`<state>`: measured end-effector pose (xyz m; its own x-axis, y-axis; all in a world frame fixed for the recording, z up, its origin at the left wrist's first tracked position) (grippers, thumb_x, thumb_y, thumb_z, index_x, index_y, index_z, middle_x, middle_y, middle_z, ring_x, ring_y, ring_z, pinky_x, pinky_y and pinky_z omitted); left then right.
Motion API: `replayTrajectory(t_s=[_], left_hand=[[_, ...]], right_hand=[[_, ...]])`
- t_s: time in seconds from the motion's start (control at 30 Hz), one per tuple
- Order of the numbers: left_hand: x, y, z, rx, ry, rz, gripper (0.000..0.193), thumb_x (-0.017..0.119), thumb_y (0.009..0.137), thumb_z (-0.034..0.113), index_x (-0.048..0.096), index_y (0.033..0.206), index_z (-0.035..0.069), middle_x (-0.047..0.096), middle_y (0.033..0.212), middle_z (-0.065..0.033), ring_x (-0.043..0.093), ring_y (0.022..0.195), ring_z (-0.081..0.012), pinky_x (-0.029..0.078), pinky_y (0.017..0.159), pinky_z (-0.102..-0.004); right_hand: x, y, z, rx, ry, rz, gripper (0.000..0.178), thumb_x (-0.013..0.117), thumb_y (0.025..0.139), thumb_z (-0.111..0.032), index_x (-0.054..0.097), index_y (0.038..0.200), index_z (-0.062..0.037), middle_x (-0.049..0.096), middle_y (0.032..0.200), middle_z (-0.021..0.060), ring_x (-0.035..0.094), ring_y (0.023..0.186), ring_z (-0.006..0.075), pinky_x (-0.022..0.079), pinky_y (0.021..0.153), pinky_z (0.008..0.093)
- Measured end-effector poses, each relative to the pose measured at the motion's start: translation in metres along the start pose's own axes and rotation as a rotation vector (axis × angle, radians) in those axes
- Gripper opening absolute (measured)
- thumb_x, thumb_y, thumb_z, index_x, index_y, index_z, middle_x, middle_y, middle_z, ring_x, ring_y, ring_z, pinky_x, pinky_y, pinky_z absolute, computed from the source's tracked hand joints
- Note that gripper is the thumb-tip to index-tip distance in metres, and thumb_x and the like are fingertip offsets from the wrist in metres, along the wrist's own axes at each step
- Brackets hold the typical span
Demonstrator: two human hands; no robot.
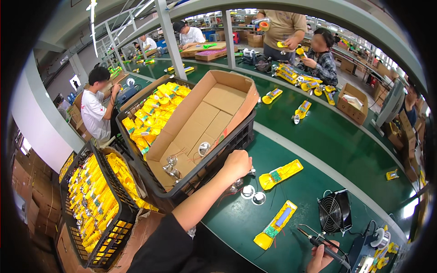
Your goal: The person solders wiring to circuit boards inside flashlight casings using a soldering iron and places assembled components onto the conveyor belt. They then retrieve reflectors from a container and solder them to additional flashlight housings.
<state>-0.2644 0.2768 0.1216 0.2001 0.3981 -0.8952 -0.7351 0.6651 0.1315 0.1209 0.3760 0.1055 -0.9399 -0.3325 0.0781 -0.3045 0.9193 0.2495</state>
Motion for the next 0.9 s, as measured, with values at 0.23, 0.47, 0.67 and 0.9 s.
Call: replayTrajectory(t_s=[0.23,0.47,0.67,0.9], left_hand=[[0.017,0.023,-0.007,-0.096,0.037,-0.060,0.017,0.062,0.068,0.018,0.063,0.067,0.001,0.060,0.070,-0.0175,0.059,0.072,-0.0314,0.047,0.067,-0.0377],[0.014,0.002,0.021,0.043,-0.723,-0.167,0.019,0.047,0.085,0.013,0.057,0.092,-0.002,0.056,0.069,-0.0028,0.052,0.060,-0.0095,0.046,0.066,-0.0246],[0.012,-0.070,0.044,0.072,-1.311,-0.316,0.020,0.044,0.087,0.011,0.054,0.092,-0.005,0.044,0.063,0.0014,0.046,0.061,-0.0067,0.042,0.063,-0.0207],[0.033,-0.184,0.046,-0.042,-1.076,-0.123,0.012,0.052,0.078,0.000,0.060,0.085,-0.006,0.049,0.070,-0.0061,0.051,0.054,-0.0093,0.045,0.058,-0.0222]], right_hand=[[-0.006,0.005,-0.001,0.005,0.031,-0.002,0.023,0.055,0.075,-0.015,0.039,0.085,-0.0016,0.043,0.068,0.0042,0.045,0.049,0.0074,0.035,0.044,0.0164],[-0.011,0.006,0.000,-0.013,0.035,0.027,0.025,0.056,0.074,-0.015,0.039,0.086,-0.0010,0.046,0.064,0.0044,0.046,0.048,0.0077,0.037,0.043,0.0164],[-0.015,0.006,-0.003,-0.076,0.068,0.056,0.031,0.058,0.075,-0.019,0.038,0.088,0.0013,0.043,0.075,0.0075,0.046,0.047,0.0089,0.037,0.040,0.0172],[-0.017,0.009,0.001,-0.068,0.156,0.064,0.032,0.058,0.074,-0.021,0.036,0.083,0.0005,0.041,0.073,0.0072,0.044,0.046,0.0095,0.036,0.037,0.0173]])
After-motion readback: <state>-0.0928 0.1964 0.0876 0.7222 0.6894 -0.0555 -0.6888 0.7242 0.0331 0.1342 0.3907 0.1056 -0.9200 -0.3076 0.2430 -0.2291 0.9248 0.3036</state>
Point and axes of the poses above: each hand's wrist, its own y-axis towards the middle knuckle, its own x-axis out of the palm, z = x × y, the point moved 7 cm from there along y, towards the middle knuckle
